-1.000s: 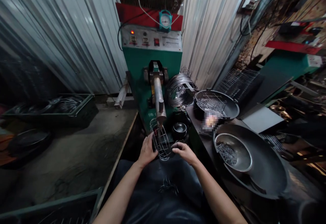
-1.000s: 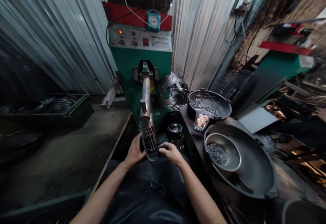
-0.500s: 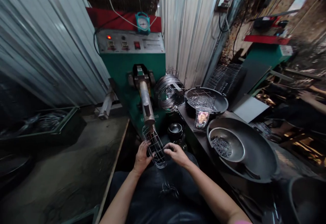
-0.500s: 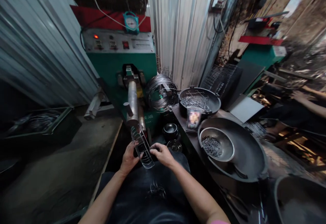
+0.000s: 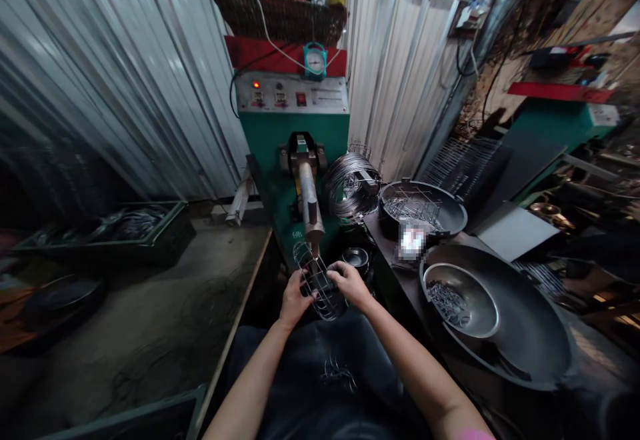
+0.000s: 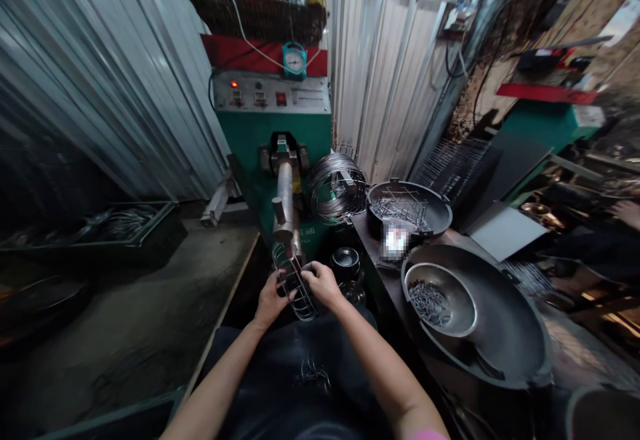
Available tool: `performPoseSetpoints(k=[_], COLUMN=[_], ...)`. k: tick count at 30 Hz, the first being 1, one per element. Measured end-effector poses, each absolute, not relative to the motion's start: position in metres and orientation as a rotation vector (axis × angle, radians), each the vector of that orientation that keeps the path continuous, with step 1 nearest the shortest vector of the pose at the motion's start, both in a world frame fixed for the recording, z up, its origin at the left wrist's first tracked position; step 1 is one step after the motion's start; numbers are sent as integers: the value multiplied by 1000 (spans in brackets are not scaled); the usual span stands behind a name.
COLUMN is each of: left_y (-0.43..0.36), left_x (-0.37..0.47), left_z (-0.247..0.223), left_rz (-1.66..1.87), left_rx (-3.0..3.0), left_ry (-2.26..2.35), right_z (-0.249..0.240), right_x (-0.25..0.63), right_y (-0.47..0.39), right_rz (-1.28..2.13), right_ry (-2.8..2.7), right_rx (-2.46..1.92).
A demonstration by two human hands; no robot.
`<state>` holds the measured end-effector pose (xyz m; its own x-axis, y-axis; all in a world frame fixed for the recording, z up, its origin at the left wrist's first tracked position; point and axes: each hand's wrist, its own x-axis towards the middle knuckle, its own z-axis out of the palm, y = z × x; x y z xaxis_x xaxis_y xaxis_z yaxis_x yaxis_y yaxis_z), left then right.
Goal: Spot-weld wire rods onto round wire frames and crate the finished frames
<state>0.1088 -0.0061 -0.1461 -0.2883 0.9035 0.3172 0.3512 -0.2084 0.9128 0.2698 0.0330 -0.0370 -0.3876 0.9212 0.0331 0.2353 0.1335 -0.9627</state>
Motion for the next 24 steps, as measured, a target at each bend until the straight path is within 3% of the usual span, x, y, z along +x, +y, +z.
performPoseSetpoints(k=[11, 24], left_y=[-2, 6], left_x=[106, 103], left_z=[-154, -140], left_rz=[1519, 1457], left_rx=[1558, 1348], left_ry=[1550, 1496], right_z=[-44, -36], right_x=[276, 262], right_y=[28, 50], right_rz=[1464, 1328], right_ry=[-1594, -1698], right_rx=[-1104, -1159])
